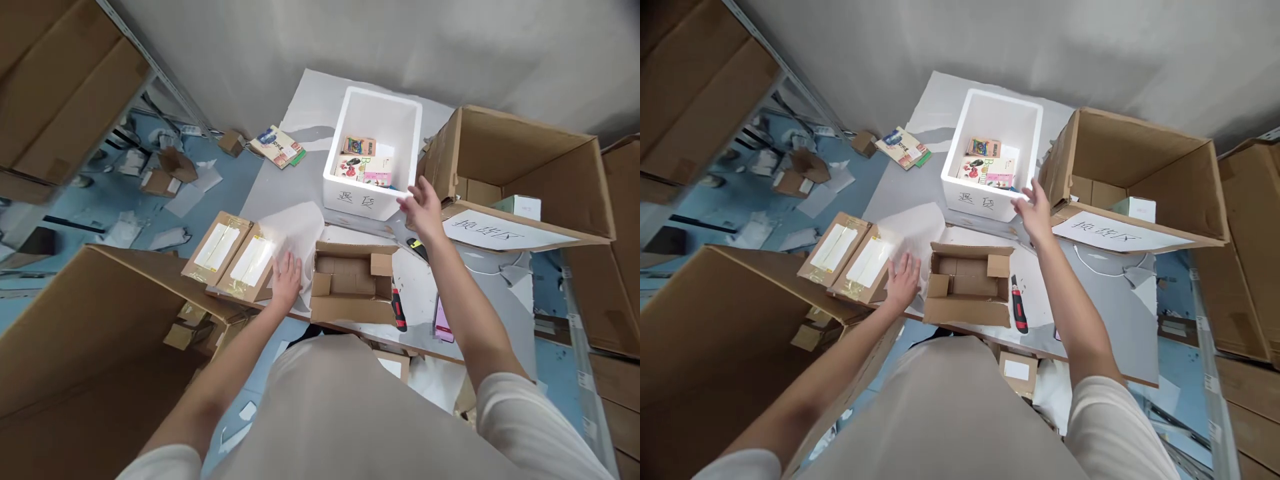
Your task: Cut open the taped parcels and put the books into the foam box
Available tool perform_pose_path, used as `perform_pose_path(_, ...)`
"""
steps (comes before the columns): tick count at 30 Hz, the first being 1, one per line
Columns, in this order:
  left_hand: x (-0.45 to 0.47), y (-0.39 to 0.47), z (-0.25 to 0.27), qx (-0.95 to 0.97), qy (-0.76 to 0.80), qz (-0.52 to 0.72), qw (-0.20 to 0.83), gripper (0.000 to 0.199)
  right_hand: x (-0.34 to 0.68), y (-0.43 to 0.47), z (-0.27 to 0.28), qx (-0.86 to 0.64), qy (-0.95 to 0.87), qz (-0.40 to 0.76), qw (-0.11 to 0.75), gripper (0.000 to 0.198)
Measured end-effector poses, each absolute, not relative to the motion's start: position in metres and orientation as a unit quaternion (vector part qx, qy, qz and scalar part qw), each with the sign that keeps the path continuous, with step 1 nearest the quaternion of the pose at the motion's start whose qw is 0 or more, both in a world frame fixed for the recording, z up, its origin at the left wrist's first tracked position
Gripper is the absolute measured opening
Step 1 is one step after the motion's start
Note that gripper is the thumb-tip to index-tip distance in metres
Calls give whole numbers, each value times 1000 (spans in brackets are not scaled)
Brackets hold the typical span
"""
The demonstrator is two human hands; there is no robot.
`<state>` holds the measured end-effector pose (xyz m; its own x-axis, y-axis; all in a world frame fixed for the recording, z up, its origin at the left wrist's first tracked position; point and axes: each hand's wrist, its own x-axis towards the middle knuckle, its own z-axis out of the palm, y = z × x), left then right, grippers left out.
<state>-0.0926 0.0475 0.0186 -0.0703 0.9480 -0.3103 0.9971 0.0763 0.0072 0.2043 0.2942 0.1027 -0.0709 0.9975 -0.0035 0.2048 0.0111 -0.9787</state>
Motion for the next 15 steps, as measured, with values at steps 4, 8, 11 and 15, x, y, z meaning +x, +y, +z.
perform_pose_path(4,-93,65,-3,672,704,-105,205,92,242,184,98,-557,-512,506,415,70)
perform_pose_path(8,-97,74,-29,540,732,131,395,53,259,101,68,-628,-443,498,402,68)
perform_pose_path(11,-95,68,-41,461,744,209,436,34,268,60,39,-664,-389,494,404,66)
perform_pose_path(15,-85,39,-42,332,738,327,488,41,278,29,5,-696,-318,495,412,56)
